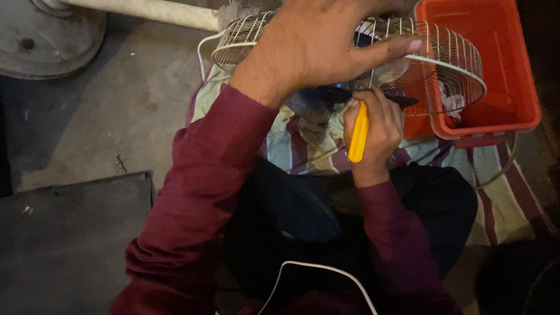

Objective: The person sits on the floor and uses a screwdriver to remove screws from the back of a standing fan's motor housing. They then detach the rear wire cage and set it aside, exposing the fan blades.

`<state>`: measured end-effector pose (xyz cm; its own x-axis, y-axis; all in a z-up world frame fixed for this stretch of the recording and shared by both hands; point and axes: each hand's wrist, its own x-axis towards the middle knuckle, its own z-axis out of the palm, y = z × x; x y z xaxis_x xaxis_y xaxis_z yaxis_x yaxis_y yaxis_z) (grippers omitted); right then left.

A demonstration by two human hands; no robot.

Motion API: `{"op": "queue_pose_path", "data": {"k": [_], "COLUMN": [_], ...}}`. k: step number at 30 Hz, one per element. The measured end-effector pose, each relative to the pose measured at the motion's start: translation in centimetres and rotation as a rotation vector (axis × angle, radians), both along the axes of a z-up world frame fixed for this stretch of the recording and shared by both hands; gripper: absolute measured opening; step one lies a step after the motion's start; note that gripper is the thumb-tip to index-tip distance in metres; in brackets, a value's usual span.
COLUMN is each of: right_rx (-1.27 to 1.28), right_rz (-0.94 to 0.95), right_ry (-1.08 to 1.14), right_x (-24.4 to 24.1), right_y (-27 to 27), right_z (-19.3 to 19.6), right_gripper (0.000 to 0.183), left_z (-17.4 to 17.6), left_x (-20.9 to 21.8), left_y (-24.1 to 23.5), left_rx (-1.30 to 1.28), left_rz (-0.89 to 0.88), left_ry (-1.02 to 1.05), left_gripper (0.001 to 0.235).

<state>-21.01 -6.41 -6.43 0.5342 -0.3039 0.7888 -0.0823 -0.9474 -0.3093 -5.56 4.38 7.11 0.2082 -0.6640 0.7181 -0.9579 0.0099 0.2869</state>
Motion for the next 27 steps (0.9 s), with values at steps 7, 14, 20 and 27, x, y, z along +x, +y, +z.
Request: {"op": "queue_pose_path", "data": {"k": [7,14,20,27], "right_rx": [0.005,0.109,0.478,0.301], "right_rz": [-0.007,-0.019,0.054,0.249], "right_ry": [0.008,0.107,0.130,-0.089], "right_x": [1.8,-0.2,1.1,-1.3], "right_y": [-1.4,-0.8,-2.8,0.0], "right_z": [1.5,2.4,1.7,3.6], "right_gripper": [0.027,0.024,0.021,0.026], "left_z": [0.1,0.1,0.2,0.4], "left_x": [-0.2,-0.8,-1.7,-1.8], "left_y": [0.8,0.8,1.6,1.2], "left_rx": [-0.068,0.005,-0.052,-0.040], "left_rz": [0.020,-0.028,-0.036,-0.022], "left_ry": [-0.175,-0.132,-0.143,-0.103], "left_gripper": [0.049,0.052,0.050,0.052]}}
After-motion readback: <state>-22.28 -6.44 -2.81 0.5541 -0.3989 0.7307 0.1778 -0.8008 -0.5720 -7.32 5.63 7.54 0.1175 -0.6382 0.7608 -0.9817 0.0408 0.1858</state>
